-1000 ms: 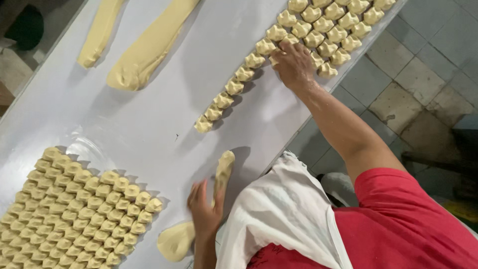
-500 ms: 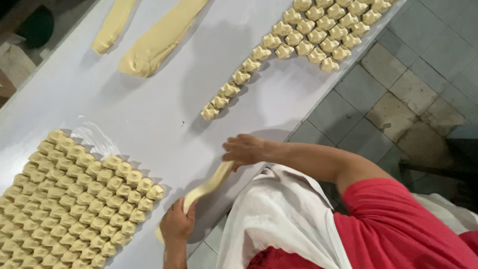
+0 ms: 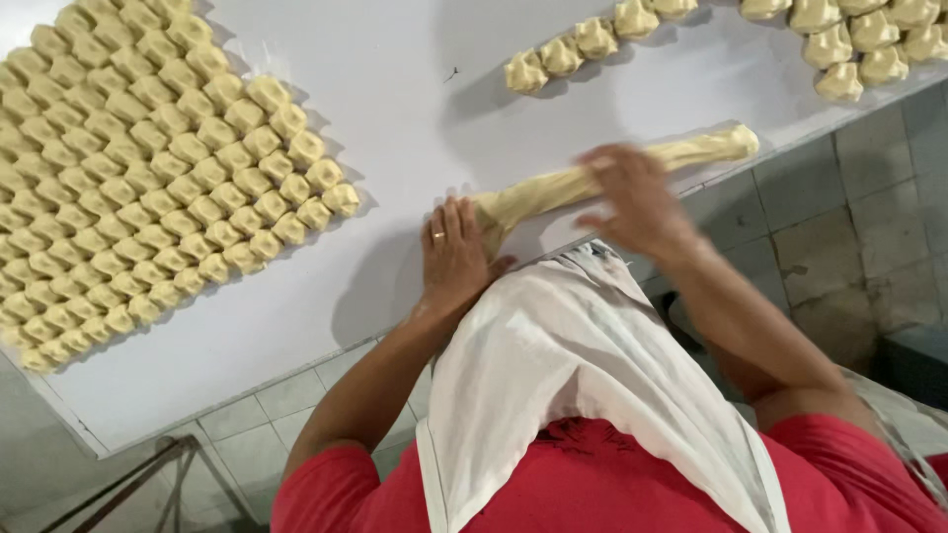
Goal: The person forms small pieces of dough by hand, pinching them from a long roll and placing them into organized rows on a table.
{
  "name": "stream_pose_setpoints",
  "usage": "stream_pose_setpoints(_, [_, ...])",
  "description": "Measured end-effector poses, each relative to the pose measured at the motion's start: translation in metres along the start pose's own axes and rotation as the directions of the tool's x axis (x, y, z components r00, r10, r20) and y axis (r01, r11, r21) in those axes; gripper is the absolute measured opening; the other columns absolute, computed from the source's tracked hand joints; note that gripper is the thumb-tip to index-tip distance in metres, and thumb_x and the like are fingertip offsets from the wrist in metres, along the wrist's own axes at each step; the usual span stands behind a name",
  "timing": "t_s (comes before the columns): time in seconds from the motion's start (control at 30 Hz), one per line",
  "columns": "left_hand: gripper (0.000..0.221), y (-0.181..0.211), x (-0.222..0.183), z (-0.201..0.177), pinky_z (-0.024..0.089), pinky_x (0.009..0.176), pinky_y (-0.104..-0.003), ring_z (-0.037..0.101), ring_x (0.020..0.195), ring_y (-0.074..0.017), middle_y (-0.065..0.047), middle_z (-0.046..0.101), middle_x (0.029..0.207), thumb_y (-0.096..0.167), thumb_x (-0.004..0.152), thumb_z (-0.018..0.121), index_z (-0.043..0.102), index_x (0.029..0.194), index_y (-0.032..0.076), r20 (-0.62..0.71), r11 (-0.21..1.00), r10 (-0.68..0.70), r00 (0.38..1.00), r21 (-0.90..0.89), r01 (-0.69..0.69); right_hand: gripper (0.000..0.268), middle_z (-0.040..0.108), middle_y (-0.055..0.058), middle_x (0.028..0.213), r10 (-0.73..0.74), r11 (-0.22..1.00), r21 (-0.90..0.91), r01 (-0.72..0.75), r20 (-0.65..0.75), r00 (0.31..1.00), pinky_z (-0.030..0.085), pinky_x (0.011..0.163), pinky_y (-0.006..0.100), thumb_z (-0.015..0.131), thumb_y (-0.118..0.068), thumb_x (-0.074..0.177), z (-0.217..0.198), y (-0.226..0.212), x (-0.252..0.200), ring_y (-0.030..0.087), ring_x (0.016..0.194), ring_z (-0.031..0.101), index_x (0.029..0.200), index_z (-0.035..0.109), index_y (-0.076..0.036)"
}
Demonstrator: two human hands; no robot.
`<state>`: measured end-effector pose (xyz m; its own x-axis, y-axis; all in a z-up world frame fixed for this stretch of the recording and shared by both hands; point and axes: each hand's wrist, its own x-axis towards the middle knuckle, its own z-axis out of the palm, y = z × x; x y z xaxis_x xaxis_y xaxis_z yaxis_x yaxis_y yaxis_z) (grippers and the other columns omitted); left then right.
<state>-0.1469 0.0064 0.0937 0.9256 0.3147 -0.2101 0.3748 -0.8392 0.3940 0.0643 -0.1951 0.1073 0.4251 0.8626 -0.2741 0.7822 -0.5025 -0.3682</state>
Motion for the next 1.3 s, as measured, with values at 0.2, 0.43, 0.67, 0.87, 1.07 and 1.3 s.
stream_pose_setpoints(0.2, [0.062, -0.043, 0.005, 0.029, 0.044, 0.118, -0.050, 0.051, 0.133, -0.0458, -0.030, 0.052, 0.143, 0.012, 0.101, 0.065, 0.038, 0.153, -0.008, -0.122, 0.994, 0.088, 0.989, -0.052, -0.095, 0.093, 0.056, 0.009, 0.140, -0.364, 0.923, -0.142, 0.358, -0.016, 0.931, 0.035, 0.111, 0.047, 0.083, -0.046, 0.073, 0.036, -0.094, 0.059, 0.027, 0.132, 0.049, 0.151, 0.045, -0.011])
stream_pose_setpoints(0.43, [0.050, -0.160, -0.093, -0.024, 0.048, 0.105, -0.046, 0.062, 0.124, -0.0344, -0.012, 0.068, 0.130, 0.008, 0.096, 0.059, 0.052, 0.146, 0.012, -0.024, 0.986, 0.161, 0.987, -0.040, -0.162, 0.054, 0.065, -0.009, 0.130, -0.309, 0.930, -0.172, 0.324, 0.113, 0.944, 0.041, 0.110, 0.039, 0.080, -0.032, 0.088, 0.078, -0.107, 0.072, 0.015, 0.123, 0.057, 0.139, 0.064, -0.035])
stream_pose_setpoints(0.67, [0.072, -0.111, -0.118, -0.016, 0.022, 0.118, -0.051, 0.032, 0.147, -0.0380, -0.023, 0.040, 0.162, 0.009, 0.083, 0.054, 0.038, 0.153, 0.003, -0.147, 0.794, -0.216, 0.965, 0.548, 0.262, 0.057, 0.060, 0.010, 0.130, -0.364, 0.922, -0.136, 0.362, 0.008, 0.931, 0.031, 0.112, 0.049, 0.074, -0.035, 0.090, 0.079, -0.127, 0.043, 0.026, 0.125, 0.052, 0.140, 0.056, -0.015])
stream_pose_setpoints(0.87, [0.068, -0.042, -0.071, 0.030, 0.008, 0.129, -0.056, 0.017, 0.159, -0.0439, -0.032, 0.023, 0.166, 0.032, 0.107, 0.040, 0.022, 0.158, -0.009, -0.178, 0.976, -0.117, 0.977, -0.201, 0.080, 0.062, 0.028, 0.013, 0.175, -0.339, 0.936, -0.142, 0.321, -0.132, 0.931, 0.014, 0.134, 0.054, 0.044, -0.025, 0.111, 0.137, -0.142, 0.053, 0.025, 0.165, 0.024, 0.166, 0.027, -0.003])
stream_pose_setpoints(1.07, [0.079, -0.105, 0.008, 0.000, 0.008, 0.125, -0.060, 0.017, 0.155, -0.0423, -0.029, 0.021, 0.166, 0.058, 0.106, 0.039, 0.022, 0.160, 0.003, -0.324, 0.948, -0.307, 0.895, -0.019, 0.318, 0.072, 0.010, 0.024, 0.176, -0.046, 0.994, -0.108, 0.023, -0.212, 0.976, 0.007, 0.129, 0.068, 0.037, -0.047, 0.118, 0.100, -0.124, 0.163, 0.040, 0.163, 0.007, 0.170, 0.012, -0.004])
stream_pose_setpoints(1.3, [0.067, -0.088, -0.127, 0.019, 0.015, 0.127, -0.055, 0.025, 0.157, -0.0409, -0.023, 0.027, 0.168, 0.050, 0.101, 0.053, 0.035, 0.161, 0.025, -0.328, 0.985, -0.166, 0.930, -0.019, 0.169, 0.067, 0.032, 0.015, 0.167, -0.278, 0.924, -0.292, 0.248, -0.067, 0.958, 0.022, 0.122, 0.064, 0.059, -0.045, 0.102, 0.123, -0.123, 0.022, 0.042, 0.155, 0.026, 0.161, 0.040, -0.019])
